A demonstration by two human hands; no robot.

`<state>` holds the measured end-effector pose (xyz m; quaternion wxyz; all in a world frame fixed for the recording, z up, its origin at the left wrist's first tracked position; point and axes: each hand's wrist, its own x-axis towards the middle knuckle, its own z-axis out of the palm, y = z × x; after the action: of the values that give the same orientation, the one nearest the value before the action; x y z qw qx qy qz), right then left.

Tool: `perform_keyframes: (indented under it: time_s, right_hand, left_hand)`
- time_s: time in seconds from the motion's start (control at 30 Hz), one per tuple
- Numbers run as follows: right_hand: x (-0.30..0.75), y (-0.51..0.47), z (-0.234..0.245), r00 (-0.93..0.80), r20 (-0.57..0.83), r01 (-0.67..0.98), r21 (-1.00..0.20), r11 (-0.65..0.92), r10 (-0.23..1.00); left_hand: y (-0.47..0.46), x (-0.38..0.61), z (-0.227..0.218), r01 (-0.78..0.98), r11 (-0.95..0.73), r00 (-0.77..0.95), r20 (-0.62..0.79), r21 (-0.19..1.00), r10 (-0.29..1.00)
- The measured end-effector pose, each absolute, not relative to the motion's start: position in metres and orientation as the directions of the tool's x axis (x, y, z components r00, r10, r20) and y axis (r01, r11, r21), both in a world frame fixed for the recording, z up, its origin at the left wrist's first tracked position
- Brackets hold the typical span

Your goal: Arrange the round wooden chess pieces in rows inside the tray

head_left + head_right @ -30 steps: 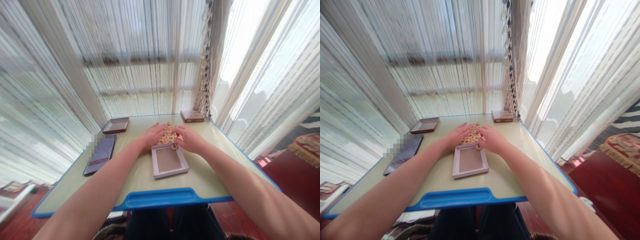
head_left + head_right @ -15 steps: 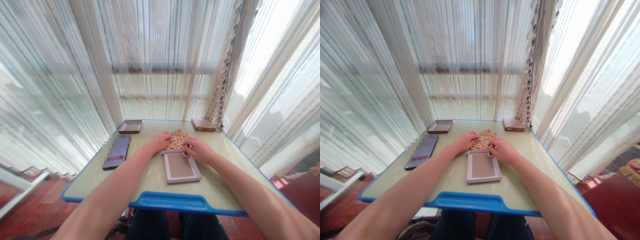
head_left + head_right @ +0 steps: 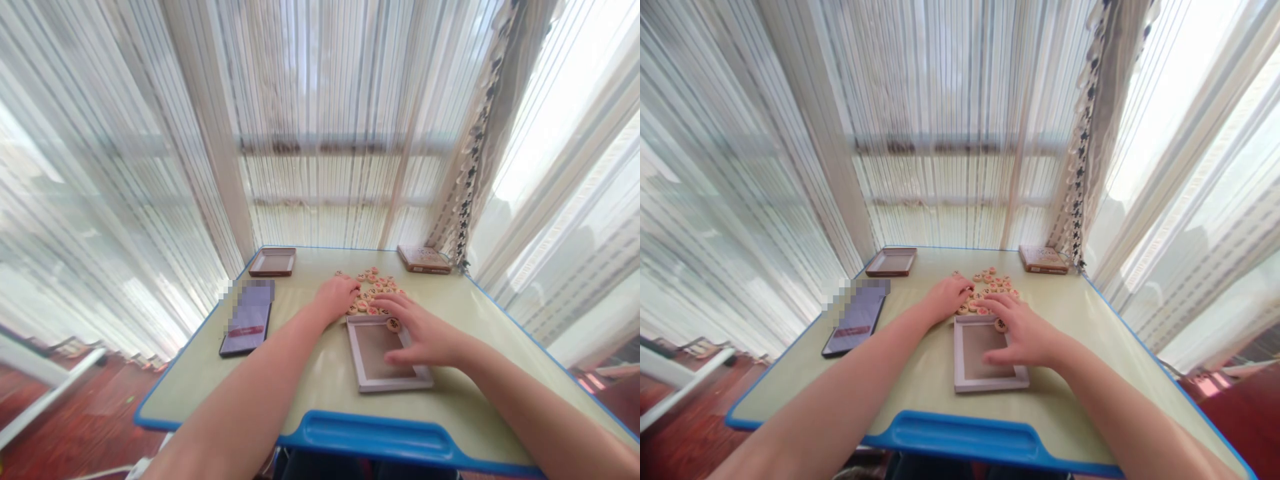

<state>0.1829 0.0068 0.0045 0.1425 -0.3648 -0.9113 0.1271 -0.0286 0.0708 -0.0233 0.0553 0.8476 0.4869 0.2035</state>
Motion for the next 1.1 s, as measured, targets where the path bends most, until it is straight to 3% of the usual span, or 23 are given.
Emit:
perform_keyframes:
  time_s: [0.13, 0.3, 0.47, 0.73, 0.9, 1.1]
  right_hand:
    - [0.183, 0.000, 0.004, -0.715, 0.030, 0.648, -0.346, 0.679, 0.698]
    - [0.181, -0.002, 0.004, -0.714, 0.046, 0.638, -0.366, 0.677, 0.699]
    - [0.183, -0.001, 0.007, -0.735, 0.060, 0.608, -0.384, 0.695, 0.675]
    - [0.186, -0.012, 0.012, -0.753, -0.043, 0.622, -0.371, 0.690, 0.656]
    - [0.181, -0.010, 0.010, -0.744, -0.045, 0.634, -0.364, 0.682, 0.667]
    - [0.180, -0.005, 0.007, -0.748, -0.020, 0.623, -0.364, 0.692, 0.663]
  left_hand:
    - [0.073, -0.027, -0.025, 0.812, -0.523, 0.442, 0.312, 0.258, 0.841]
    - [0.074, -0.025, -0.026, 0.836, -0.507, 0.443, 0.286, 0.210, 0.850]
    - [0.073, -0.024, -0.023, 0.841, -0.484, 0.426, 0.255, 0.244, 0.868]
    - [0.072, -0.019, -0.024, 0.865, -0.448, 0.385, 0.271, 0.228, 0.882]
    - [0.073, -0.022, -0.021, 0.852, -0.429, 0.368, 0.239, 0.300, 0.899]
    - [0.070, -0.025, -0.021, 0.790, -0.484, 0.366, 0.344, 0.376, 0.865]
